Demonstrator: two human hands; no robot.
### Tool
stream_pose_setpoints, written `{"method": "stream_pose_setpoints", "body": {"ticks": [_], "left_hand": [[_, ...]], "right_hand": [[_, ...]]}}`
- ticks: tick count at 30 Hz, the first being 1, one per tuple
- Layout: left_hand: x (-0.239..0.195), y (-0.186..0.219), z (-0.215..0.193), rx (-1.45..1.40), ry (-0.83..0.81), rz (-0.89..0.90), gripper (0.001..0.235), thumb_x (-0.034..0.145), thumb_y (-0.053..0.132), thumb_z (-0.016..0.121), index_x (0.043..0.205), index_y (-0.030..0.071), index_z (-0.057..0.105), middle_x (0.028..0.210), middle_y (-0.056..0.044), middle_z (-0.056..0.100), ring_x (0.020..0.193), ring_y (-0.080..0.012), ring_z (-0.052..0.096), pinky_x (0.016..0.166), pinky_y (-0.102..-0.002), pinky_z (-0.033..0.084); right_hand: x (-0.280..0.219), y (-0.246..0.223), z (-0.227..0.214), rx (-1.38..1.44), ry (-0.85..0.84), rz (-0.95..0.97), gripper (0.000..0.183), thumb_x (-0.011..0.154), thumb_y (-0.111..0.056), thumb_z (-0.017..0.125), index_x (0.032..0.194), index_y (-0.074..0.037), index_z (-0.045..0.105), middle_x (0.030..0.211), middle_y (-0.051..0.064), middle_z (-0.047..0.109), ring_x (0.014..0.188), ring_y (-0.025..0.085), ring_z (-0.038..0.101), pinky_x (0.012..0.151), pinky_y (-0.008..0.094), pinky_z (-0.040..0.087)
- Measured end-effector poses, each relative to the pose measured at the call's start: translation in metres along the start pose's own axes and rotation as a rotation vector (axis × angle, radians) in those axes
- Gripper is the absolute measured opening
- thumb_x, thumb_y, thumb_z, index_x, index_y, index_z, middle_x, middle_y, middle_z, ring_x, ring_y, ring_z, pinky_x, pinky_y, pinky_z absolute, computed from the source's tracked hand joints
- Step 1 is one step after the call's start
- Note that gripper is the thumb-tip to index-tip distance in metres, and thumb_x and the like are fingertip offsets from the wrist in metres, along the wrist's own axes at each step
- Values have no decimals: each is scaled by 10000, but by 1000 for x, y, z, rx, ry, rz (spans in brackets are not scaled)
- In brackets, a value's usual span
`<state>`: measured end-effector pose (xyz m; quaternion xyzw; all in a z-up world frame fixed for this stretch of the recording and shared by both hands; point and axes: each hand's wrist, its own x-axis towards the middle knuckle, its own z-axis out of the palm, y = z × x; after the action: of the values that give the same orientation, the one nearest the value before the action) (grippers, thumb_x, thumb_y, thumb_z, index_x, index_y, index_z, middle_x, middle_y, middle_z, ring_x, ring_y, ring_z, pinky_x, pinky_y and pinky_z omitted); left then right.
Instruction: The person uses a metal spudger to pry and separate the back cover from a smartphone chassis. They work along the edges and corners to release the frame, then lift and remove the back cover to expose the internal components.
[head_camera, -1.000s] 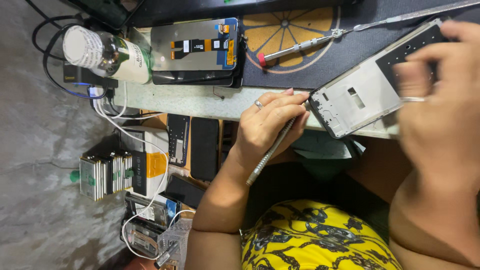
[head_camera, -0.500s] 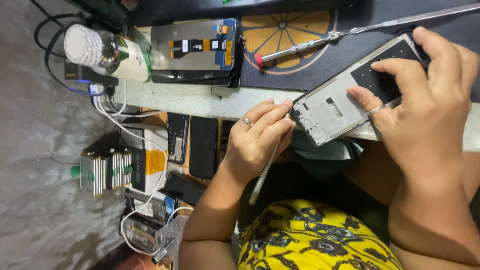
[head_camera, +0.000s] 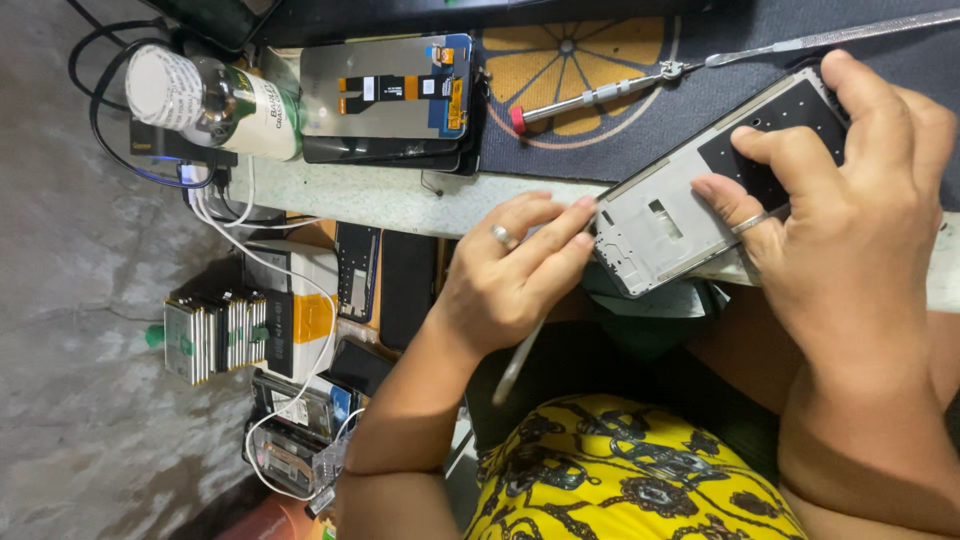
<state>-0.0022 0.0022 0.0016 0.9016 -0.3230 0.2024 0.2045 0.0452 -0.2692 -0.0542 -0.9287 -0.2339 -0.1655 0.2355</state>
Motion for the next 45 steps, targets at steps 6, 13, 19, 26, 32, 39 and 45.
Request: {"method": "stream_pose_setpoints", "body": {"ticks": [6,13,19,26,32,39,45], "left_hand": [[-6,5,12,-185,209,-215,239,879,-59,829,1010,5,640,1124,-137,735,931,-312,713,859,-373,612],[-12,5,18,-280,271,-279,262,868,-73,825,1012,20,628,1097,-142,745,938,-278,731,800,-322,617],[-8,3,21,-304,276,-284,266,856,-74,831,997,18,626,1096,-141,743,920,-272,720,784,-318,599],[-2,3,12,-258,233,-244,254,852,-82,826,981,17,630,1092,-145,746,894,-271,710,812,-348,596],[14,-1,25,-231,221,-175,251,872,-75,823,979,20,617,1102,-136,732,928,-293,707,810,-352,585],[9,4,11,-167,191,-168,225,883,-61,809,976,21,622,1102,-142,728,928,-309,704,863,-377,594],[14,1,9,-152,127,-107,237,853,-26,810,1014,2,638,1107,-153,728,955,-329,701,893,-406,582]], "right_hand": [[-1,3,2,-44,-4,-26,349,914,-305,798,1181,-104,699,1510,139,470,1357,314,441,1133,388,430],[-6,6,5,-23,-1,-11,338,915,-300,787,1171,-103,688,1514,140,471,1360,324,436,1130,393,428],[-3,8,5,-47,-5,-39,356,913,-317,792,1174,-98,690,1515,137,461,1358,304,441,1130,392,424],[-3,4,3,-12,2,-11,340,914,-308,786,1169,-106,691,1510,140,463,1349,326,429,1125,396,423],[0,2,2,-39,-12,-9,342,916,-309,791,1179,-111,696,1515,125,460,1359,304,425,1136,384,427],[0,1,0,7,-12,8,333,911,-302,794,1163,-109,695,1508,140,469,1344,322,437,1107,387,439],[3,0,-1,-42,-3,-17,342,909,-308,801,1168,-110,699,1502,128,469,1343,308,438,1122,383,439]]}}
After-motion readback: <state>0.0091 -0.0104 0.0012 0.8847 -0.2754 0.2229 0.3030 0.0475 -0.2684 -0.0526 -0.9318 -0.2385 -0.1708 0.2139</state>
